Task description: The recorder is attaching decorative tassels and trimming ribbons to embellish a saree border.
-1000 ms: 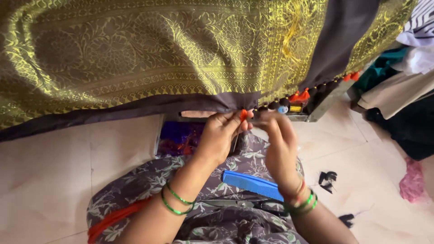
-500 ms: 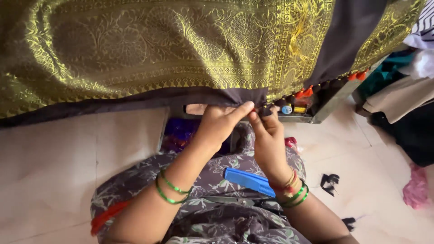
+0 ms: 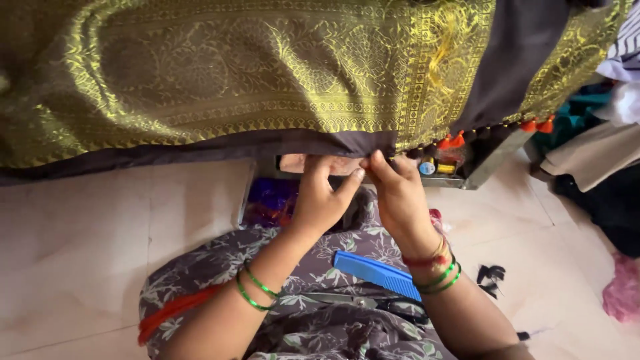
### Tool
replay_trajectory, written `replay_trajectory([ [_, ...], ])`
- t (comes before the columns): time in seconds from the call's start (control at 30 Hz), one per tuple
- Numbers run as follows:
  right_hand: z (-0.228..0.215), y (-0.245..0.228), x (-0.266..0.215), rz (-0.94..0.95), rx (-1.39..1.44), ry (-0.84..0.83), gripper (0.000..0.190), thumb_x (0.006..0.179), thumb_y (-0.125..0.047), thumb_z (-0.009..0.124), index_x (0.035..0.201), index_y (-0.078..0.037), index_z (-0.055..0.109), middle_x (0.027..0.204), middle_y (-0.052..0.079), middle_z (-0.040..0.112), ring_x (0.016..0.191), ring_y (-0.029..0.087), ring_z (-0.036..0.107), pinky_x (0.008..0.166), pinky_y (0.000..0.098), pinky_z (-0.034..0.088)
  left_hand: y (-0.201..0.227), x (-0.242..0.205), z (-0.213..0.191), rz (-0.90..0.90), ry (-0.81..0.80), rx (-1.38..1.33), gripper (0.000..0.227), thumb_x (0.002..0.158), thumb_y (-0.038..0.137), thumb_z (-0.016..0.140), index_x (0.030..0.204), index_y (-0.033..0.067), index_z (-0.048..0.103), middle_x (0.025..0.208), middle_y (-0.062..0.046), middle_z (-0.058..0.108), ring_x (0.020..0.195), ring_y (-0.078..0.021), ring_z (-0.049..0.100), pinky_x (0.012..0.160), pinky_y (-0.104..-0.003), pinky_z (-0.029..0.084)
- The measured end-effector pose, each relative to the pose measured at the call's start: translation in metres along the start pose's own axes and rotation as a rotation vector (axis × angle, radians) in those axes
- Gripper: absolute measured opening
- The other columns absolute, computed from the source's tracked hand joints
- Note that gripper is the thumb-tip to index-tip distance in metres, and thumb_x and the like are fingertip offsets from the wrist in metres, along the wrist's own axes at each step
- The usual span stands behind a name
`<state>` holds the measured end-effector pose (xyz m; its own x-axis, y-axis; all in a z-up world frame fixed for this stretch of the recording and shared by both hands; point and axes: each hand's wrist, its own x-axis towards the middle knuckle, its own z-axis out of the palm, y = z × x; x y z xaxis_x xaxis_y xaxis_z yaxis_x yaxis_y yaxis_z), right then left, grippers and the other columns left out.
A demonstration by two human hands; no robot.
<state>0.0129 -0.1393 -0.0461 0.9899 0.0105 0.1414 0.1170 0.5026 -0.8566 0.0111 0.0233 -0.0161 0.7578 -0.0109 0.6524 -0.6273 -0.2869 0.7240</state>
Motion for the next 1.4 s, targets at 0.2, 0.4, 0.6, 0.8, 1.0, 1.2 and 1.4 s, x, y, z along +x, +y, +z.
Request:
replay_trajectory([
  [0.2,0.016,-0.014,-0.023,-0.022,-0.033,0.012,0.022,0.102,-0.017,0.059,0.113,0.000,0.068,0.111,0.006,0.073,0.105,0.015,0.068,0.099,0.0318,0.052,-0.011,0.022,0.019,-0.528,-0.226,-0.891,0.021,0.093,0.019,0.079,0.097,-0.0010,0.072,0.091,-0.008,0.073,0.084,-0.0166,0.070,0.078,-0.034,0.057],
  [0.4,-0.053,-0.006,-0.074,0.257,-1.165,-0.140,0.035,0.094,-0.031,0.068,0.117,-0.005,0.070,0.100,0.011,0.079,0.093,0.025,0.074,0.082,0.0364,0.059,-0.019,0.030,0.016,-0.727,-0.226,-0.775,0.024,0.087,0.013,0.084,0.095,-0.0085,0.078,0.093,-0.011,0.079,0.082,-0.0169,0.074,0.078,-0.029,0.059],
  [0.6,-0.124,0.045,-0.161,0.223,-1.730,-0.358,0.052,0.080,-0.034,0.079,0.123,-0.010,0.064,0.119,0.014,0.063,0.096,0.038,0.069,0.077,0.0448,0.058,-0.018,0.040,0.014,-0.656,-0.274,-0.856,0.017,0.082,0.010,0.082,0.094,-0.0011,0.077,0.091,-0.007,0.078,0.081,-0.0157,0.075,0.076,-0.030,0.060],
  [0.8,-0.087,-0.025,-0.121,-0.143,-1.699,-0.411,0.025,0.085,-0.006,0.070,0.110,-0.004,0.066,0.109,0.015,0.063,0.095,0.033,0.066,0.077,0.0421,0.057,-0.033,0.045,0.021,-0.722,-0.314,-0.706,0.023,0.087,0.018,0.078,0.091,-0.0040,0.077,0.088,-0.012,0.077,0.076,-0.0204,0.076,0.074,-0.032,0.062],
  [1.0,0.013,-0.157,-0.053,-1.247,-1.964,-0.421,0.035,0.086,-0.007,0.068,0.121,-0.006,0.069,0.118,0.011,0.068,0.108,0.028,0.065,0.090,0.0445,0.052,-0.014,0.060,0.000,-0.813,-0.572,-0.585,0.022,0.084,0.023,0.077,0.094,0.0040,0.079,0.093,-0.005,0.079,0.085,-0.0166,0.075,0.080,-0.033,0.060],
  [1.2,-0.011,-0.142,-0.043,-1.392,-1.984,-0.555,0.033,0.091,-0.014,0.071,0.124,-0.012,0.071,0.115,0.005,0.069,0.107,0.022,0.066,0.091,0.0424,0.046,-0.023,0.058,0.005,-0.832,-0.526,-0.490,0.021,0.085,0.023,0.077,0.089,0.0024,0.078,0.084,-0.008,0.077,0.078,-0.0175,0.072,0.071,-0.035,0.053],
  [1.4,-0.021,-0.130,-0.031,-1.249,-2.023,-0.410,0.039,0.091,-0.009,0.071,0.130,-0.013,0.069,0.118,0.003,0.069,0.107,0.021,0.064,0.092,0.0422,0.043,-0.020,0.058,0.010,-0.794,-0.438,-0.459,0.019,0.080,0.019,0.081,0.083,0.0010,0.078,0.079,-0.007,0.074,0.065,-0.0156,0.069,0.059,-0.033,0.054],
])
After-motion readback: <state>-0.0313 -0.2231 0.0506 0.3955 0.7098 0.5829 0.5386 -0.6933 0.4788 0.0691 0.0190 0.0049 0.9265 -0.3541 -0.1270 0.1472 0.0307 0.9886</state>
